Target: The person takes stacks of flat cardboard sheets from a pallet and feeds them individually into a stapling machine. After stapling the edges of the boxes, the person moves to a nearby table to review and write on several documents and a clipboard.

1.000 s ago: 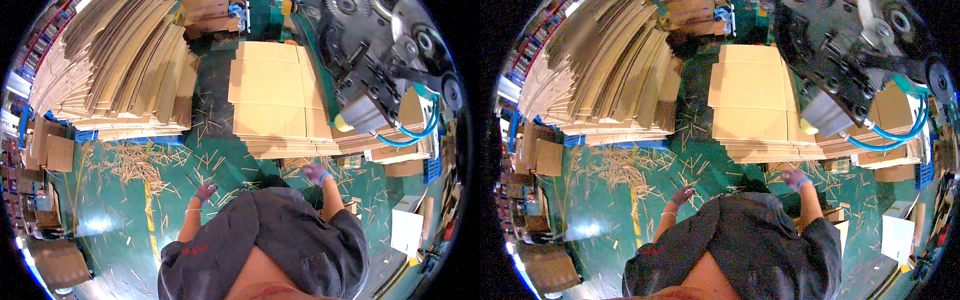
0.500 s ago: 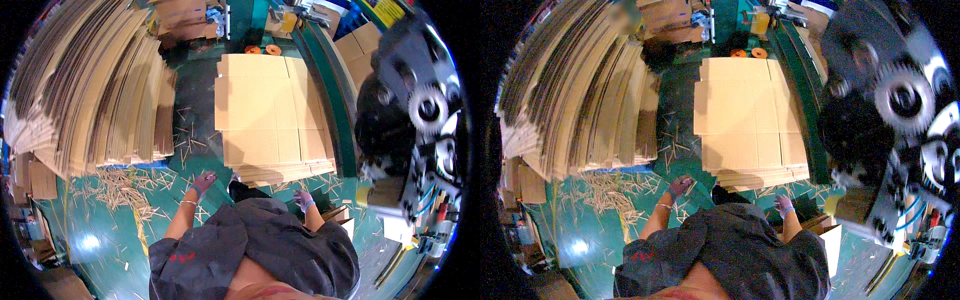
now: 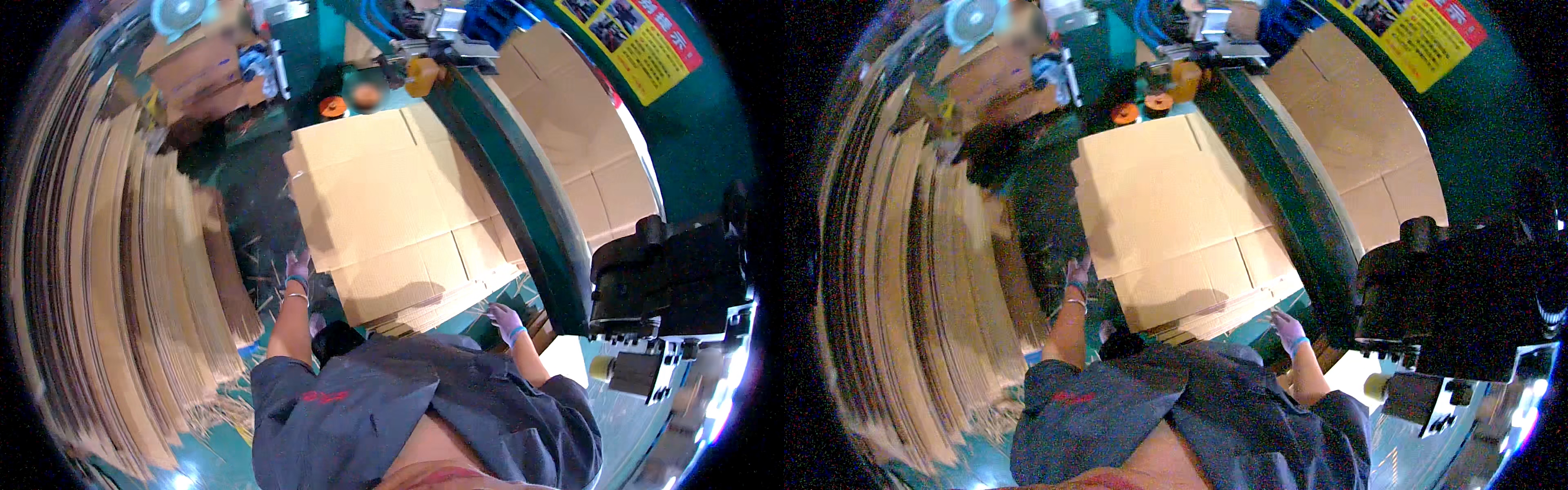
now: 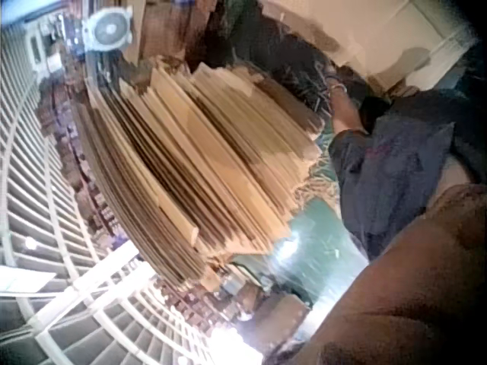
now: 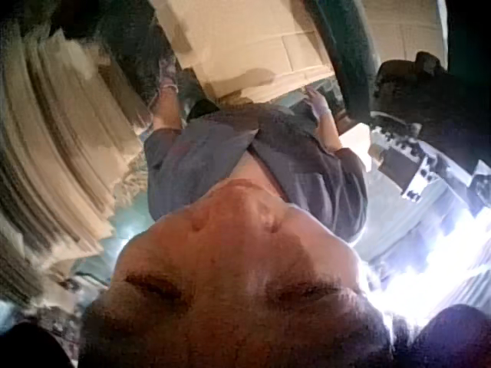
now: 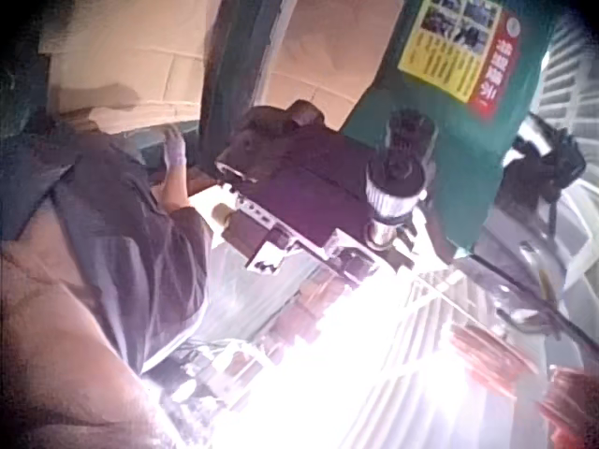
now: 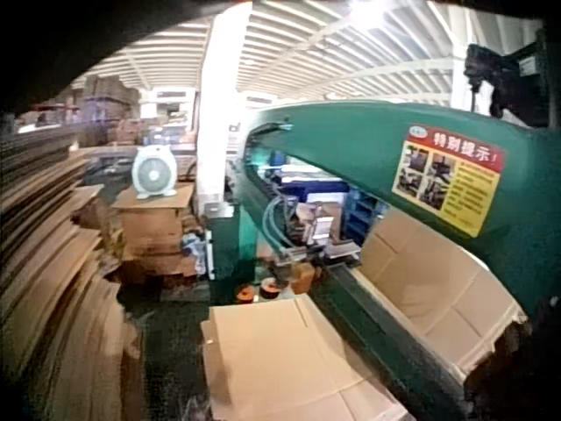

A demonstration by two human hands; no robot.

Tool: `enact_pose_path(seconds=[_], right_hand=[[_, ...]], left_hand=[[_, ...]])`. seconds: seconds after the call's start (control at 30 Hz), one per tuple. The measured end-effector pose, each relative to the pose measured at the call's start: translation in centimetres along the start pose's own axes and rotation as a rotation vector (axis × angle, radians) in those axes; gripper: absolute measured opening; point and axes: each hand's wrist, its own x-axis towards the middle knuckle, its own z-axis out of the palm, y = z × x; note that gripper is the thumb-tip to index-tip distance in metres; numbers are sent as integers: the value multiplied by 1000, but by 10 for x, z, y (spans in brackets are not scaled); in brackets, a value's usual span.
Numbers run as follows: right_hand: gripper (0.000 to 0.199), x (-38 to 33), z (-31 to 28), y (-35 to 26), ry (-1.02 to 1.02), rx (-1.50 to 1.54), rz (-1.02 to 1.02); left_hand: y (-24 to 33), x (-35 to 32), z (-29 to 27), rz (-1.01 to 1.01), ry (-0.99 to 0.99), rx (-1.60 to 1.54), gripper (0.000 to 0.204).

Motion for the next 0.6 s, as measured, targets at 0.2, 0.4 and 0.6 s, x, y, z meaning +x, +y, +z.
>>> enact_pose_path(seconds=[0.2, 0.4, 0.6], right_hand=[[28, -69, -14, 122, 154, 119, 83], [35, -70, 83, 187, 210, 332, 33], [52, -43, 160, 203, 264, -583, -183]], left_hand=[[-18, -25, 77, -119, -209, -14, 59], [-78, -1, 59, -615, -736, 272, 49], [21, -2, 77, -911, -696, 820, 56]])
